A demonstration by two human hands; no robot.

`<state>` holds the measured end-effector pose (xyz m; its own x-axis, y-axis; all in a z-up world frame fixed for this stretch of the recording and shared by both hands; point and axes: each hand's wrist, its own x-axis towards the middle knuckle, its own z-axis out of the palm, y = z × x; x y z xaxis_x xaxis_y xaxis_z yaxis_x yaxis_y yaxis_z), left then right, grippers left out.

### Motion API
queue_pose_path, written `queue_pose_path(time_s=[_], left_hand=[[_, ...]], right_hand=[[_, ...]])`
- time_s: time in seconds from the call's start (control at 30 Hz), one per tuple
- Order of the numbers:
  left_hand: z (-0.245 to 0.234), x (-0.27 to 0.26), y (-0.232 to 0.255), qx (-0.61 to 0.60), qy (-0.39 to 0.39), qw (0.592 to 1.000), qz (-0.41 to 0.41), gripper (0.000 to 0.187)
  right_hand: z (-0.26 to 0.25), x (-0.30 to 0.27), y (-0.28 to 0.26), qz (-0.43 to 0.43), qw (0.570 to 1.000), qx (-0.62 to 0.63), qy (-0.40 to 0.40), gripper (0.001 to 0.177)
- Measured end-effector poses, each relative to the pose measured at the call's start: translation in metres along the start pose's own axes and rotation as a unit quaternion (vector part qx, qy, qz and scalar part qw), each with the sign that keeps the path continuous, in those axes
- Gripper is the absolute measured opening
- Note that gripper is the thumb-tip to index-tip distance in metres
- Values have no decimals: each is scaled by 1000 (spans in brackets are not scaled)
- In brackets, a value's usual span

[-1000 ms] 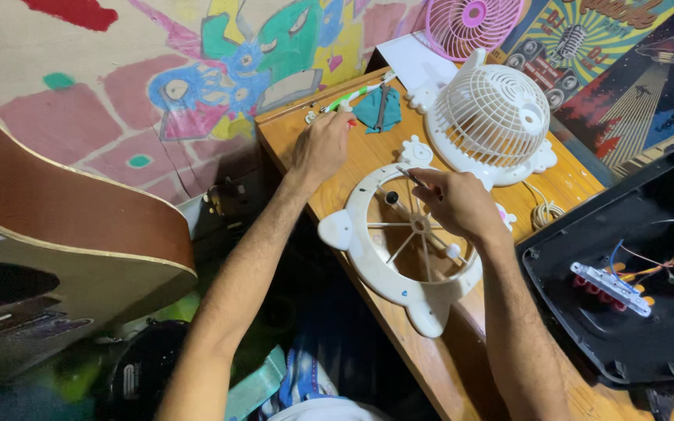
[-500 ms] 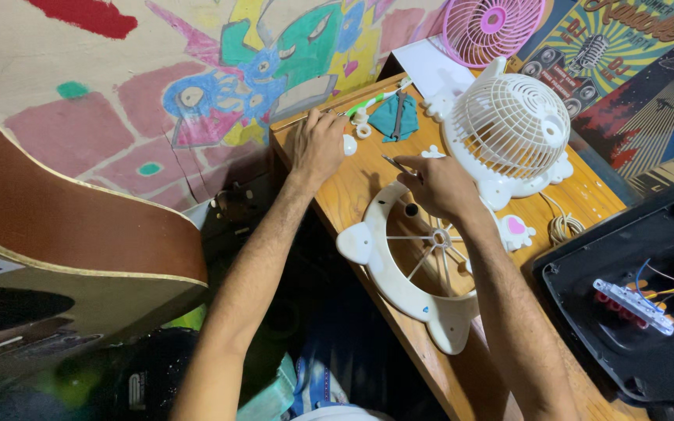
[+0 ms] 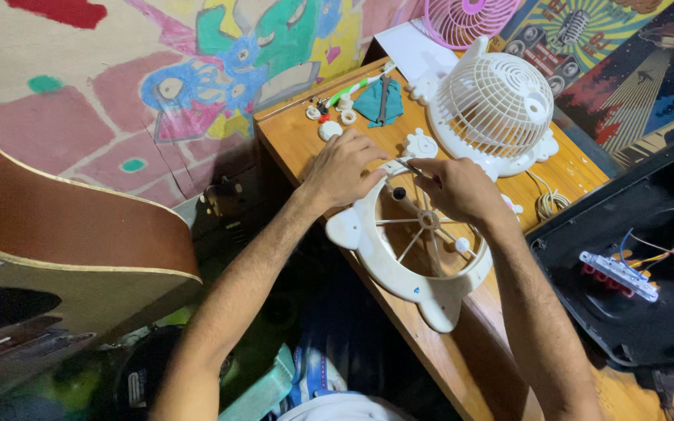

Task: The person disassembles a small white electric fan on a wooden table. They remove the front grille, unscrew and detach the fan blades from the motor, and then remove the rear grille and motor housing. A screwdriver is used to loosen screws during the process.

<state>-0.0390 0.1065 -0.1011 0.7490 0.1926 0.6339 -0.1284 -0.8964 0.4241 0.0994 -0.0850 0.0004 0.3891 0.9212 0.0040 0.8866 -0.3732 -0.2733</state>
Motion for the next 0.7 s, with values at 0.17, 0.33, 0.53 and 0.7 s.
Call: queue_pose_path(time_s=[0.17,0.33,0.53,0.7], left_hand=[[5,6,34,-12,-112,993,20,40],[10,16,41,39,-168,985,18,39],[13,15,40,61,-210,975,21,29],[16,10,36,18,-202,979,6,28]], right_hand=[[-7,-33,4,30,998,-27,-37,35],[0,-49,10,18,998,-27,-58,33],[13,-52,14,33,997,-21,-60,32],[20,-48,16,10,999,-3,-46,32]])
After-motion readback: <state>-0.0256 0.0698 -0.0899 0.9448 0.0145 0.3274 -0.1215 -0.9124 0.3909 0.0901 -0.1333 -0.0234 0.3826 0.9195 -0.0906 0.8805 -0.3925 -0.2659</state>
